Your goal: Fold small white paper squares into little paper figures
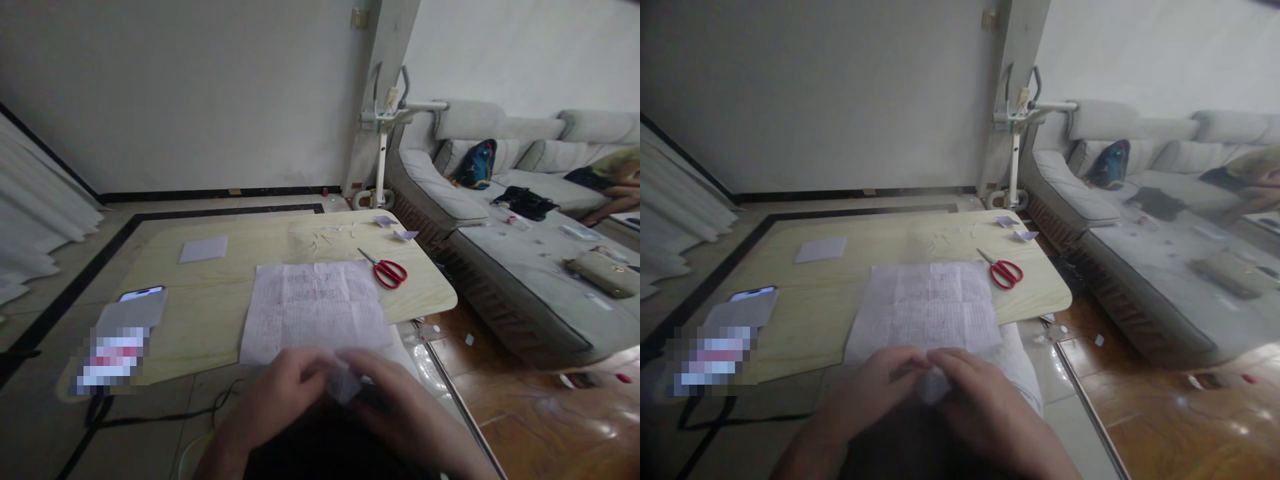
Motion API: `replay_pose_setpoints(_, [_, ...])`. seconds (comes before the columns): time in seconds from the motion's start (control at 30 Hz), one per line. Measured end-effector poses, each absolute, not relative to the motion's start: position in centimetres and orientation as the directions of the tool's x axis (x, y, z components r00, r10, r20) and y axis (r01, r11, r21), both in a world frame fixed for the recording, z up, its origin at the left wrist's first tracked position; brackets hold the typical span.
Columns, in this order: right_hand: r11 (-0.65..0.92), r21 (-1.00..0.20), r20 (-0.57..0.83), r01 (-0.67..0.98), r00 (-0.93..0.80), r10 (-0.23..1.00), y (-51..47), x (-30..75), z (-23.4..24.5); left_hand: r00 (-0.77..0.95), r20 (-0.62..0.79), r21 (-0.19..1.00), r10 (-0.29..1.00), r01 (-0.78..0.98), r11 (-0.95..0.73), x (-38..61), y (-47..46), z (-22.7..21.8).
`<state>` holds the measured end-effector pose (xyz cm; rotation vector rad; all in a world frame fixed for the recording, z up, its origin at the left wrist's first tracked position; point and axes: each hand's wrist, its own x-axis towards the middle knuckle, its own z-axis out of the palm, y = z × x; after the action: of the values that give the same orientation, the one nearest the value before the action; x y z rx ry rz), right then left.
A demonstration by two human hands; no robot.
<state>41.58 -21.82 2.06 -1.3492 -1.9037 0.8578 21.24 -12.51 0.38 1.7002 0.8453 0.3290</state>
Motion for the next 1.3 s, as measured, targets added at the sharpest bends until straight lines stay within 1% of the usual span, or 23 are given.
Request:
replay_pose_setpoints(0.07, [0.174,-0.818,0.113,0.547,-0.145,0.983,-21.9,41.6,1.6,0.639,-0.139,0.887,0.757,0.420,-0.192,21.4,-12.6,0.3])
replay_pose_setpoints(0.17, [0.060,-0.849,0.076,0.525,0.010,0.997,-21.7,41.3,0.9,0.556,-0.038,0.755,0.830,0.560,-0.341,21.8,-12.7,0.2])
replay_pose_setpoints(0.27, [0.063,-0.873,0.114,0.484,0.078,0.990,-21.0,40.6,0.3,0.550,0.033,0.626,0.835,0.640,-0.446,22.5,-13.0,-0.1])
replay_pose_setpoints(0.33, [0.072,-0.881,0.141,0.467,0.115,0.983,-20.4,40.3,-0.1,0.561,0.055,0.584,0.826,0.653,-0.482,23.0,-13.2,-0.3])
replay_pose_setpoints(0.5, [0.059,-0.892,0.146,0.447,0.163,0.976,-19.9,40.6,-1.0,0.600,0.021,0.557,0.799,0.657,-0.508,23.5,-13.7,0.1])
replay_pose_setpoints(0.6, [0.045,-0.888,0.122,0.458,0.139,0.983,-20.1,40.9,-1.2,0.622,-0.010,0.470,0.783,0.694,-0.545,23.4,-13.7,0.7])
replay_pose_setpoints(0.7, [0.050,-0.874,0.110,0.484,0.097,0.989,-20.3,40.7,-1.0,0.674,-0.056,0.400,0.737,0.691,-0.601,23.4,-13.7,1.2])
replay_pose_setpoints(0.9, [0.079,-0.783,0.120,0.617,0.025,0.992,-20.3,39.9,-0.3,0.697,-0.101,0.374,0.710,0.688,-0.622,23.5,-13.7,1.0])
replay_pose_setpoints(1.0, [0.076,-0.733,0.102,0.676,0.000,0.995,-20.3,39.8,0.0,0.700,-0.120,0.372,0.704,0.689,-0.622,23.4,-13.7,0.6])
replay_pose_setpoints(1.13, [0.028,-0.592,0.046,0.806,0.000,0.999,-20.2,39.9,-0.6,0.739,-0.139,0.407,0.660,0.650,-0.642,23.5,-13.7,0.1])
replay_pose_setpoints(1.2, [0.044,-0.525,0.037,0.850,-0.028,0.999,-20.1,40.0,-1.0,0.752,-0.139,0.432,0.644,0.631,-0.644,23.6,-13.7,0.0])
replay_pose_setpoints(1.23, [0.059,-0.509,0.038,0.859,-0.046,0.998,-20.1,40.1,-1.1,0.752,-0.136,0.435,0.645,0.630,-0.643,23.6,-13.7,0.0])
replay_pose_setpoints(1.3, [0.083,-0.516,0.055,0.852,-0.063,0.996,-19.9,40.3,-1.0,0.747,-0.114,0.425,0.655,0.632,-0.648,23.5,-13.5,0.2])
